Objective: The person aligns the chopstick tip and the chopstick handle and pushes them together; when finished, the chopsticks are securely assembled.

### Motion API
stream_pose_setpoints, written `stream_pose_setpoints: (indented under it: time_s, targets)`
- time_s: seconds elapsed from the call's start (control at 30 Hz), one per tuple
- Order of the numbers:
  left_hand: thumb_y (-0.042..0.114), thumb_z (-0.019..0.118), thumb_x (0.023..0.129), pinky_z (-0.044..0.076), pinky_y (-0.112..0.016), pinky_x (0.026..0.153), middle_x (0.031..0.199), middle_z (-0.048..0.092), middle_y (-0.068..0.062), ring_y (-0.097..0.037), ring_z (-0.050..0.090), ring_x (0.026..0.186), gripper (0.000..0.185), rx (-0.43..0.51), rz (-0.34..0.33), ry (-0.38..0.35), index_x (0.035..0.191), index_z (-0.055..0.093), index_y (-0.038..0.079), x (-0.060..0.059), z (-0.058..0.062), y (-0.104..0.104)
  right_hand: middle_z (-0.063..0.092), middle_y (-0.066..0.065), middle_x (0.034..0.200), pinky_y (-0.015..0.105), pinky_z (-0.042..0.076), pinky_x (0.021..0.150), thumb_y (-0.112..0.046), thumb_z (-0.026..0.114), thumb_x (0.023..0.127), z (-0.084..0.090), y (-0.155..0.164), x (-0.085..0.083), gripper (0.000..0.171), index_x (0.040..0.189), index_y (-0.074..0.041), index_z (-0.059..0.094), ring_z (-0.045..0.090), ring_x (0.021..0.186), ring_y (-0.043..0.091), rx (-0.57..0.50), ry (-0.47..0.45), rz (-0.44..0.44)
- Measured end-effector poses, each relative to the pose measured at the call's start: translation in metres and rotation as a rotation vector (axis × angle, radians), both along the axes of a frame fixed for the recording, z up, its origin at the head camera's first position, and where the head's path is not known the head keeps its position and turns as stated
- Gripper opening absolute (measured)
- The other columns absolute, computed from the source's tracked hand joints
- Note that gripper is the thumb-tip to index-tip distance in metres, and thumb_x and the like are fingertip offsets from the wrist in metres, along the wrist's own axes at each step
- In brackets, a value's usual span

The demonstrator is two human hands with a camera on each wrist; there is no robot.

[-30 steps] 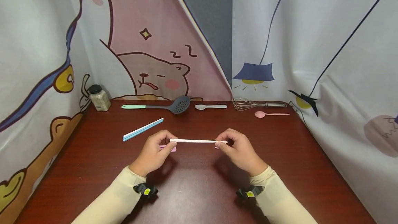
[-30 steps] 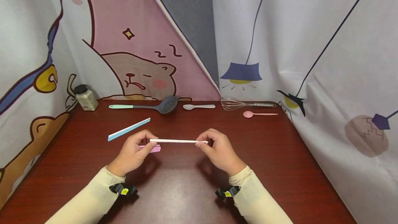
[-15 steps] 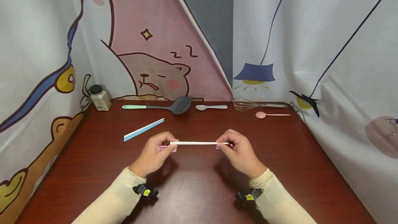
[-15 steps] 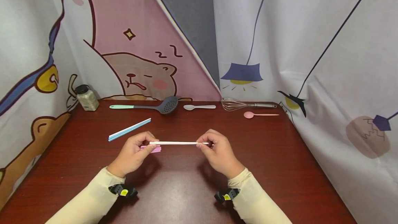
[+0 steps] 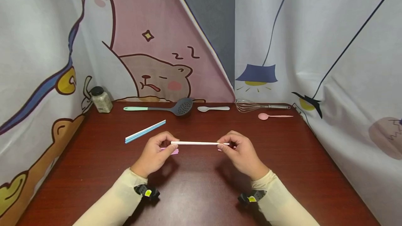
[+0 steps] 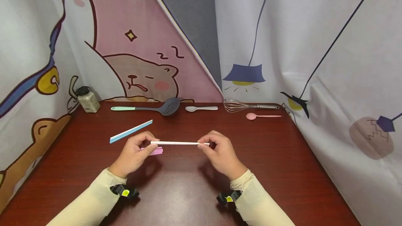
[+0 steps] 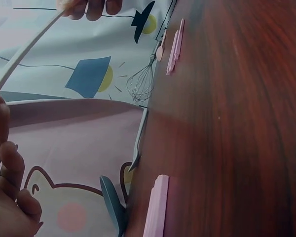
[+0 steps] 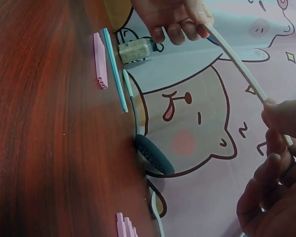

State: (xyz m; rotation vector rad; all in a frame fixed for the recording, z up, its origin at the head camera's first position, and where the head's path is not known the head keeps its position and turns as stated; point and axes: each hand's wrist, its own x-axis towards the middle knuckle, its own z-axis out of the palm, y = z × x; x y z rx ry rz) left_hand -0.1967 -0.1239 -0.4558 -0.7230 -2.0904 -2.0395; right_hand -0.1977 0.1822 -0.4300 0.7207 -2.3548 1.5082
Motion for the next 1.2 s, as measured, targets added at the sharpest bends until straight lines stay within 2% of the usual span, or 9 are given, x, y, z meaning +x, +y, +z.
stream_pose_setpoints:
  time_s: [0.13, 0.27, 0.37, 0.43, 0.57, 0.73, 0.93, 1.07, 1.2]
  targets:
    - [-0.015, 0.067, 0.093, 0.063, -0.029, 0.07, 0.092, 0.065, -0.006, -0.008, 0.068, 0.078, 0.011, 0.001, 0.018, 0.045, 0.1, 0.068, -0.007, -0.003, 0.0, -0.002, 0.066, 0.002, 0.083, 0.022, 0.047, 0.058, 0.002, 0.079, 0.091, -0.002, 0.002, -0.002, 0.005, 0.093, -0.003, 0.077, 0.058, 0.07, 0.009, 0.012, -0.017, -0.009]
    - [-0.012, 0.07, 0.093, 0.052, -0.02, 0.064, 0.088, 0.067, -0.004, -0.007, 0.059, 0.074, 0.012, -0.052, 0.072, 0.129, 0.097, 0.071, -0.001, -0.006, -0.002, -0.006, 0.067, 0.003, 0.083, 0.022, 0.047, 0.058, 0.002, 0.079, 0.091, -0.005, 0.002, -0.004, 0.007, 0.095, -0.004, 0.078, 0.058, 0.07, 0.01, 0.013, -0.025, -0.015]
    - [-0.012, 0.069, 0.093, 0.048, -0.021, 0.066, 0.089, 0.068, -0.005, -0.007, 0.058, 0.077, 0.012, -0.06, 0.098, 0.13, 0.098, 0.071, -0.001, -0.011, -0.003, -0.015, 0.067, 0.003, 0.084, 0.022, 0.048, 0.06, 0.001, 0.08, 0.091, -0.006, 0.003, -0.006, 0.009, 0.096, -0.006, 0.078, 0.059, 0.071, 0.01, 0.013, -0.032, -0.039]
    - [-0.009, 0.07, 0.094, 0.047, -0.022, 0.066, 0.089, 0.068, -0.004, -0.008, 0.057, 0.076, 0.007, -0.074, 0.145, 0.114, 0.098, 0.07, -0.003, -0.017, -0.004, -0.026, 0.067, 0.002, 0.084, 0.022, 0.048, 0.062, 0.0, 0.08, 0.091, -0.006, 0.005, -0.008, 0.009, 0.097, -0.007, 0.078, 0.059, 0.073, 0.01, 0.015, -0.032, -0.071]
    - [-0.003, 0.07, 0.096, 0.045, -0.024, 0.066, 0.087, 0.066, 0.006, -0.008, 0.055, 0.075, 0.003, -0.113, 0.304, 0.039, 0.098, 0.07, -0.004, -0.032, -0.008, -0.056, 0.067, 0.002, 0.084, 0.023, 0.047, 0.064, -0.001, 0.08, 0.091, -0.008, 0.01, -0.013, 0.008, 0.097, -0.006, 0.078, 0.057, 0.075, 0.011, 0.017, -0.041, -0.118]
    - [0.005, 0.069, 0.1, 0.046, -0.023, 0.071, 0.09, 0.067, 0.011, -0.007, 0.056, 0.082, 0.012, -0.17, 0.485, -0.096, 0.108, 0.071, -0.004, -0.046, -0.014, -0.094, 0.067, 0.001, 0.084, 0.025, 0.048, 0.065, 0.0, 0.08, 0.091, -0.012, 0.018, -0.02, 0.009, 0.098, -0.006, 0.078, 0.058, 0.075, 0.011, 0.031, -0.037, -0.144]
    - [0.013, 0.068, 0.102, 0.045, -0.022, 0.071, 0.087, 0.063, 0.01, -0.008, 0.055, 0.083, 0.015, -0.219, 0.684, -0.258, 0.108, 0.071, -0.001, -0.051, -0.019, -0.12, 0.067, 0.004, 0.085, 0.024, 0.048, 0.066, -0.002, 0.079, 0.092, -0.018, 0.029, -0.027, 0.009, 0.101, -0.003, 0.077, 0.058, 0.075, 0.012, 0.056, -0.065, -0.17]
    - [0.014, 0.068, 0.101, 0.045, -0.023, 0.067, 0.085, 0.061, 0.006, -0.01, 0.053, 0.08, 0.015, -0.236, 0.777, -0.331, 0.105, 0.071, 0.0, -0.053, -0.022, -0.127, 0.067, 0.005, 0.085, 0.024, 0.047, 0.067, -0.005, 0.079, 0.093, -0.022, 0.036, -0.033, 0.011, 0.103, -0.001, 0.077, 0.057, 0.076, 0.012, 0.084, -0.115, -0.189]
    - [0.015, 0.069, 0.101, 0.044, -0.025, 0.066, 0.083, 0.059, 0.002, -0.012, 0.053, 0.079, 0.016, -0.281, 0.824, -0.362, 0.106, 0.072, 0.001, -0.054, -0.025, -0.132, 0.068, 0.007, 0.085, 0.025, 0.046, 0.065, -0.007, 0.079, 0.094, -0.026, 0.041, -0.037, 0.013, 0.105, 0.0, 0.077, 0.056, 0.075, 0.013, 0.11, -0.147, -0.206]
